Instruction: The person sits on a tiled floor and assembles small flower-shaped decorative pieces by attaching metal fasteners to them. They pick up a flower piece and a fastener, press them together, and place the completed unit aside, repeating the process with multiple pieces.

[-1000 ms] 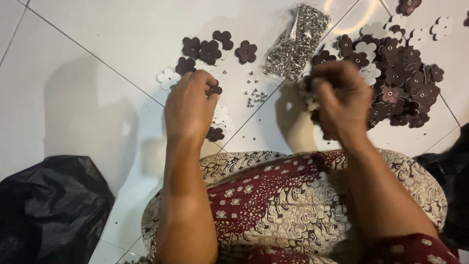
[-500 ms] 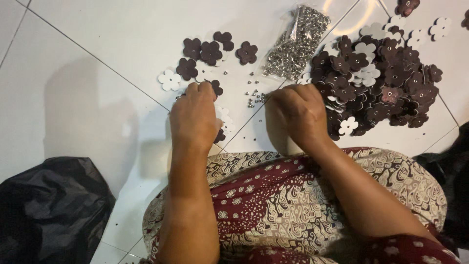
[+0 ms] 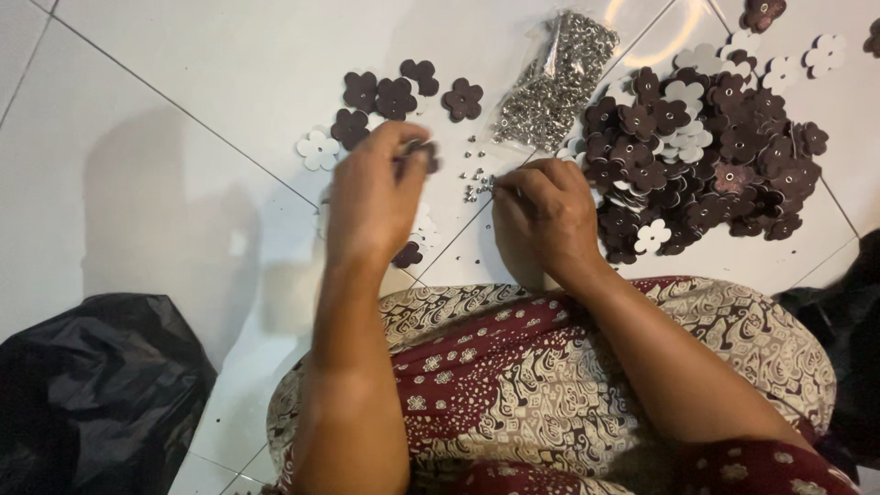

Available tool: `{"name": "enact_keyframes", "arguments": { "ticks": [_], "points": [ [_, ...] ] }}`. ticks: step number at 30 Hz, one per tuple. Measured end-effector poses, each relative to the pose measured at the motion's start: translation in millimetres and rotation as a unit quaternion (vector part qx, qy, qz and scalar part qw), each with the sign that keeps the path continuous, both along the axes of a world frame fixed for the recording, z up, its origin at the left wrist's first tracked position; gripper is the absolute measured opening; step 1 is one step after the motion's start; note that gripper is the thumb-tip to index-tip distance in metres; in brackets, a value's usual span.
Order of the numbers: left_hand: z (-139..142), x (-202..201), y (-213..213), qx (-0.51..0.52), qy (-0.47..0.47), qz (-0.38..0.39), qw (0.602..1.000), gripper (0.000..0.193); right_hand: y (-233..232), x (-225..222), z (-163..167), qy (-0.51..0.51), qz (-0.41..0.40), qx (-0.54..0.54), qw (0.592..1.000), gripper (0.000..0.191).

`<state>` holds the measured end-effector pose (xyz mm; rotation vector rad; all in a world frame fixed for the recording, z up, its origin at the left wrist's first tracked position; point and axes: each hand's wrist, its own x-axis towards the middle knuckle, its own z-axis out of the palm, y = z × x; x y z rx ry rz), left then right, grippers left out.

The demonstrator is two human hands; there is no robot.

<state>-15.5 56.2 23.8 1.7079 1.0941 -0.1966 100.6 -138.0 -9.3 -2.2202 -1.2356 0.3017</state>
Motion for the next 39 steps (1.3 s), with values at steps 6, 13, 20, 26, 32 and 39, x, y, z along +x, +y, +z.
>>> {"name": "enact_keyframes", "arguments": {
  "ticks": [6, 13, 20, 26, 32, 39],
  "points": [
    [-15, 14, -21, -0.092, -0.096, 0.031, 0.991, 0.032, 1, -2, 10, 0.068, -0.037, 0.035, 0.996, 0.012],
    [-21, 13, -29, -0.177, -0.169, 0.009, 0.970, 0.041, 4, -4, 13, -0.002, 0.003, 0.060, 0.998, 0.017],
    [-18, 13, -27, -0.195, -0.175, -0.007, 0.965, 0.043, 6, -6, 15, -0.037, 0.024, 0.081, 0.996, 0.023],
    [-14, 12, -27, -0.215, -0.172, -0.004, 0.961, 0.048, 4, -4, 18, -0.044, 0.033, 0.077, 0.996, 0.029],
    [-14, 12, -28, -0.213, -0.188, -0.010, 0.959, 0.052, 5, -10, 17, 0.013, -0.025, 0.090, 0.996, 0.023],
    [-14, 12, -29, -0.197, -0.181, -0.015, 0.964, 0.058, 5, -7, 14, -0.030, 0.003, 0.091, 0.995, 0.021]
  ]
}}
